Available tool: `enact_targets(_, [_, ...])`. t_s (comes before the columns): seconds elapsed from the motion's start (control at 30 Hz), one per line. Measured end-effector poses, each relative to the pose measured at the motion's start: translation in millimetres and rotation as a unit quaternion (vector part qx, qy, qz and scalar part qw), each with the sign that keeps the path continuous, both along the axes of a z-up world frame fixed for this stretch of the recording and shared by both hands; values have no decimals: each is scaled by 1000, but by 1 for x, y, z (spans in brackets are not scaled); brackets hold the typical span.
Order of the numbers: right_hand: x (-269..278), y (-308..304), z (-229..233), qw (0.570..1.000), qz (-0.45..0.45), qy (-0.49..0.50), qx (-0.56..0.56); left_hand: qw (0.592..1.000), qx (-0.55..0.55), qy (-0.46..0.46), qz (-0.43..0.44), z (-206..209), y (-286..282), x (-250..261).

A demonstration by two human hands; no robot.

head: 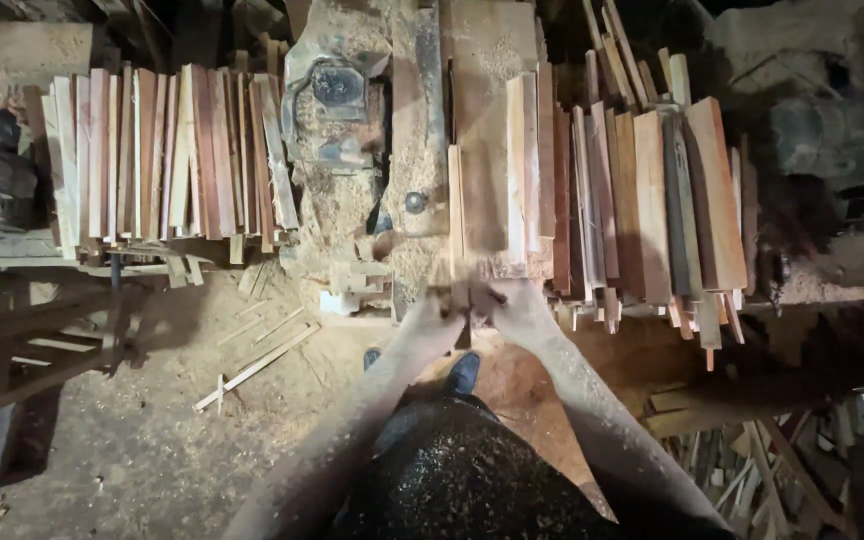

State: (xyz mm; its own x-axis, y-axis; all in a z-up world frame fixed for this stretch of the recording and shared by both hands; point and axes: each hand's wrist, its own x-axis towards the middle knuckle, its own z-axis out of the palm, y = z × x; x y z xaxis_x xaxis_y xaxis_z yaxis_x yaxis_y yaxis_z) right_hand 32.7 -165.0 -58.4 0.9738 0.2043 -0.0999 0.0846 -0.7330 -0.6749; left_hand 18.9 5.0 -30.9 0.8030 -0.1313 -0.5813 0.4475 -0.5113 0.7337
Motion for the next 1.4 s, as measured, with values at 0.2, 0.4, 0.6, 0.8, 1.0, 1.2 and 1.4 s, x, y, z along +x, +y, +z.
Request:
enact_targets(0.2, [23, -37, -91, 971, -51, -38, 231, 943, -313, 80, 85, 95, 21, 13])
enact_targets(0.4, [79, 28, 129, 985, -87, -107, 100, 882, 66, -463, -52, 38, 16, 61])
enact_targets(0.6, [109, 34, -35, 967, -180, -173, 45, 983, -40, -150, -93, 2, 3, 17])
enact_targets(0.8, [95, 52, -49, 977, -203, -49, -37, 947, -3, -291, -134, -52, -7, -10])
enact_targets(1.0, [124, 50, -64, 963, -257, 71, -25, 953, 80, -225, -185, -33, -18, -9])
enact_targets(1.2, [125, 54, -29, 961, -257, 103, -9, 890, 184, -295, -294, 2, 3, -7])
enact_targets(1.4, [143, 49, -47, 959, -261, 109, -17, 921, 132, -242, -275, -13, 4, 14])
